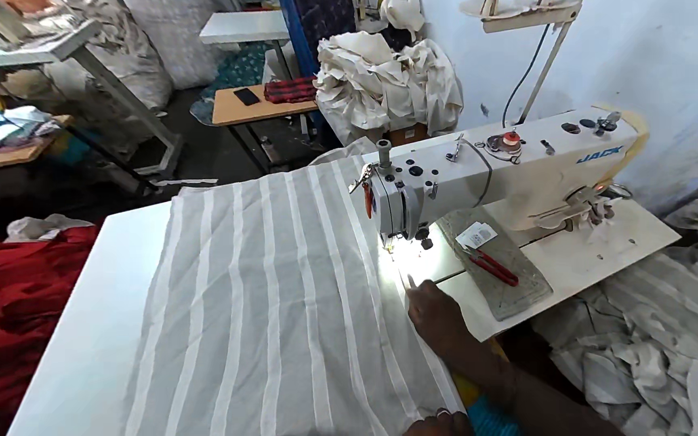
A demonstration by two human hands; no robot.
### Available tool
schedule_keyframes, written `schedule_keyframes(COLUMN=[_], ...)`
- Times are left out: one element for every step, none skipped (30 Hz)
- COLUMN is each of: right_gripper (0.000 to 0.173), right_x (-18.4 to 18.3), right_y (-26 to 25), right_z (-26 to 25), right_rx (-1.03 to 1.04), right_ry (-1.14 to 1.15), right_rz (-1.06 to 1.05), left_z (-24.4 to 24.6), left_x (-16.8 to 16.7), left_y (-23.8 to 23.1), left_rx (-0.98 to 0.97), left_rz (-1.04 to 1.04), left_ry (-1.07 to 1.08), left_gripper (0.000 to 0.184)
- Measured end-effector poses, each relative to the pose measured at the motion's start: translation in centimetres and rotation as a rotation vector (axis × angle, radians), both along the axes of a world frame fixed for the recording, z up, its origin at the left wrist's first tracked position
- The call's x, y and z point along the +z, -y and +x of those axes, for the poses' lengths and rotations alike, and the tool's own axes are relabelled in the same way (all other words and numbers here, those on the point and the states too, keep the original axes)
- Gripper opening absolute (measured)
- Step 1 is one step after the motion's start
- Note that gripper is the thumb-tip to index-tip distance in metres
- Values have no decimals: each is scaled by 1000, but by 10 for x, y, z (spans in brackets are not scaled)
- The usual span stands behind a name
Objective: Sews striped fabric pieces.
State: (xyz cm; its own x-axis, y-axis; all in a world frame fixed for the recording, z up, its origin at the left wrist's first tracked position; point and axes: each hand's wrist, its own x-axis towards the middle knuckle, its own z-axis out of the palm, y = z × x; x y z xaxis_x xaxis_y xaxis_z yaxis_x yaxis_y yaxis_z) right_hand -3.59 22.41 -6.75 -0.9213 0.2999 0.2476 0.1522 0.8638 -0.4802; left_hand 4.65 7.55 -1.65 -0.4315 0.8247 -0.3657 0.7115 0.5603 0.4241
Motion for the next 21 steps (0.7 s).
schedule_keyframes(right_gripper=[20,19,19,20,21,22,23,24,24,23,23,23,23,23,23,23,24,24,24,23,24], right_x=[-6,-11,-12,-11,-8,-4,-1,0,0,-1,-1,-1,-2,-2,-2,-1,0,2,3,2,3], right_y=[0,-1,-2,-3,-4,-4,-5,-6,-7,-7,-7,-7,-8,-8,-8,-9,-9,-9,-9,-9,-9], right_z=[6,8,8,7,5,4,4,3,3,2,2,2,2,3,3,4,4,4,4,4,3], right_rx=[4,0,-2,-2,3,10,17,24,26,27,26,23,20,18,19,24,28,32,35,35,36], right_ry=[-74,-135,-160,-151,-119,-72,-34,-21,-28,-36,-45,-51,-61,-69,-64,-51,-25,2,6,3,10], right_rz=[23,42,45,35,14,-11,-30,-36,-36,-38,-45,-54,-63,-69,-78,-88,-102,-117,-124,-128,-134], left_z=[-3,-8,-12,-15,-17,-20,-22,-25,-27,-27,-26,-23,-20,-17,-15,-14,-14,-14,-14,-15,-15], left_x=[-1,-2,-3,-4,-7,-7,-5,-1,3,7,9,10,9,7,1,-6,-12,-16,-20,-23,-24], left_y=[-3,-6,-9,-13,-16,-20,-23,-26,-29,-30,-31,-31,-30,-29,-27,-26,-25,-24,-24,-24,-25], left_rx=[30,62,93,128,164,196,224,244,258,266,264,252,228,194,154,119,92,72,64,72,97], left_rz=[3,7,18,31,54,63,50,20,-14,-42,-40,-21,15,64,129,191,238,265,278,279,271], left_ry=[1,-4,-32,-75,-139,-193,-212,-209,-200,-203,-237,-279,-338,-413,-503,-580,-620,-616,-604,-595,-592], left_gripper=[24,24,24,24,22,22,22,23,23,24,23,22,19,17,15,13,13,15,17,19,21])
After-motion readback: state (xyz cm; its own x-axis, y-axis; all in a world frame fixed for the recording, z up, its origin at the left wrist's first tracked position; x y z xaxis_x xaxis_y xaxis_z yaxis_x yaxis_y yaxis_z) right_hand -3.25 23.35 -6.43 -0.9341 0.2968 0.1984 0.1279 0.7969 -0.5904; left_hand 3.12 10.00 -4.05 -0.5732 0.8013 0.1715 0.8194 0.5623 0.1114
